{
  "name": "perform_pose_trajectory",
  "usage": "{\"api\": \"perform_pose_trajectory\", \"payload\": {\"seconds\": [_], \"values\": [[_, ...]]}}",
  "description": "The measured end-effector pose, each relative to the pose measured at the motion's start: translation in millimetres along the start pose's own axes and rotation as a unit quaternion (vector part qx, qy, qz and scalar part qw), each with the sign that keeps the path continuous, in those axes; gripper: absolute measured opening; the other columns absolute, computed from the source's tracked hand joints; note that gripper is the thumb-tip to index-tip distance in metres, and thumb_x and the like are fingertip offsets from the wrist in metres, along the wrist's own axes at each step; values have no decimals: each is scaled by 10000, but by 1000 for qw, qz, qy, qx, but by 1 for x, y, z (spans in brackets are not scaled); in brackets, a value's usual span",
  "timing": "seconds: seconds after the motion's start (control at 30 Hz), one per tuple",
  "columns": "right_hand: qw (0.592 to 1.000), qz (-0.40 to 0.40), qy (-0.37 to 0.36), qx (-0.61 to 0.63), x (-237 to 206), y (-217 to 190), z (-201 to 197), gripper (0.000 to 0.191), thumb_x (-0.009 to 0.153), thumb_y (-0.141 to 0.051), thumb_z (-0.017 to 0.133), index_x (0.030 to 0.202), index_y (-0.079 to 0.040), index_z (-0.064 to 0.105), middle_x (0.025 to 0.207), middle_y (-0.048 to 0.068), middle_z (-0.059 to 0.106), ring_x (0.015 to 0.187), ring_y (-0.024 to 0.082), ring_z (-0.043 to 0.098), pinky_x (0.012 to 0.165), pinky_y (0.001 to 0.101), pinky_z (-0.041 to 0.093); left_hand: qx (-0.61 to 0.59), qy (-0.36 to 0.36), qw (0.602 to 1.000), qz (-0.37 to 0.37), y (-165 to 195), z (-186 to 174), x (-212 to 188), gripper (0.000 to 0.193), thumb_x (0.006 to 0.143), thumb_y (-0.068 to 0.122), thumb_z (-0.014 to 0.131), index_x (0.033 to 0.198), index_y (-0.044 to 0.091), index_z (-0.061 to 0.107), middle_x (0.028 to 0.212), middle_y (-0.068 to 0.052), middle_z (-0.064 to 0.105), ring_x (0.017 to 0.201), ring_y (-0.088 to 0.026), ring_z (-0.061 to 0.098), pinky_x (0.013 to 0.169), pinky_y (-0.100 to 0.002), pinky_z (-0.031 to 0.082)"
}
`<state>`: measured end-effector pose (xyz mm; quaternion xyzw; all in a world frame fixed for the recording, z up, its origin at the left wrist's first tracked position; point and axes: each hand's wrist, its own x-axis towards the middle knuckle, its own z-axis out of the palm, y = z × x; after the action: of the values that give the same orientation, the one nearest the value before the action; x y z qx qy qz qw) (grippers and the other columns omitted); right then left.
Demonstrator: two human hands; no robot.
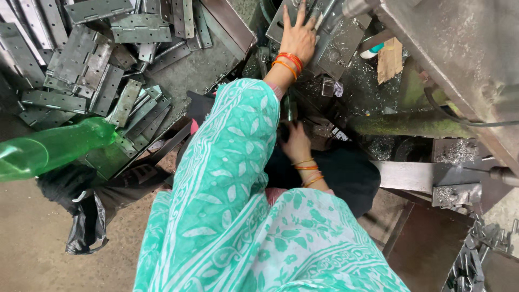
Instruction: The person operates a manual press machine to process metal brackets. They pick up brackets from a bin, place them into the press, activate the lever, and return the processed pieces to the bin.
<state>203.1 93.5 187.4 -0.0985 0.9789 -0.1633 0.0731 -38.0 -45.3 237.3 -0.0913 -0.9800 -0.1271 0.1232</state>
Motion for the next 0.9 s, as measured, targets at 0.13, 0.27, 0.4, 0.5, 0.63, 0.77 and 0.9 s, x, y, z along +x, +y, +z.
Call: {"api": "perform_pose_trajectory", "payload": {"seconds": [0.13, 0.27, 0.4, 0.5, 0.63, 0.77, 0.9], "values": [[995, -36, 68, 58, -15, 8, 34, 546, 840, -323, 784, 1328, -154, 607, 1389, 261, 545, 1076, 513, 629, 834, 557, 559, -12, -8, 1000, 9, -3, 1, 2, 426, 1041, 355, 445, 1268, 125, 722, 1544, -13, 484, 1532, -355, 125, 1157, -790, 18], [996, 5, 16, 88, -19, 5, 27, 507, 840, -305, 756, 1316, -194, 618, 1414, 226, 560, 1030, 502, 643, 801, 579, 554, -37, 14, 999, 9, -1, 1, 0, 433, 1088, 351, 445, 1365, 119, 684, 1566, -14, 498, 1535, -320, 181, 1182, -783, 46], [998, 21, -24, 50, -17, -11, -3, 528, 828, -302, 766, 1313, -158, 616, 1318, 246, 571, 1024, 495, 640, 822, 563, 553, 3, 40, 999, 20, 3, -7, -9, 439, 1032, 304, 476, 1386, 110, 650, 1507, -23, 533, 1538, -347, 149, 1157, -785, 14], [999, 2, -38, 8, -8, -16, -35, 527, 847, -310, 744, 1316, -109, 613, 1201, 227, 636, 1051, 470, 647, 864, 539, 554, 8, 73, 997, 32, 2, -15, -21, 435, 982, 271, 503, 1339, 97, 680, 1444, -46, 577, 1522, -358, 173, 1151, -787, 15], [998, -20, -52, -15, 2, -22, -63, 531, 852, -323, 728, 1308, -72, 624, 1150, 236, 657, 1055, 456, 648, 873, 530, 547, 42, -3, 997, 71, 0, -36, -53, 338, 947, 255, 538, 1111, 96, 787, 1387, -88, 625, 1511, -390, 227, 1135, -786, 35], [998, -25, -44, -24, -1, -33, -68, 517, 835, -314, 737, 1273, -58, 641, 1151, 249, 651, 1065, 458, 639, 878, 533, 541, 62, -37, 992, 101, -1, -55, -95, 317, 961, 255, 547, 1081, 111, 803, 1233, -89, 697, 1478, -403, 316, 1167, -793, 63], [998, -12, -58, -15, -7, -37, -70, 505, 829, -310, 727, 1266, -66, 654, 1144, 251, 655, 1074, 458, 636, 889, 529, 538, 42, -61, 991, 114, -3, -46, -132, 330, 1013, 291, 534, 1090, 112, 800, 1236, -90, 692, 1462, -390, 351, 1208, -761, 103]]}}
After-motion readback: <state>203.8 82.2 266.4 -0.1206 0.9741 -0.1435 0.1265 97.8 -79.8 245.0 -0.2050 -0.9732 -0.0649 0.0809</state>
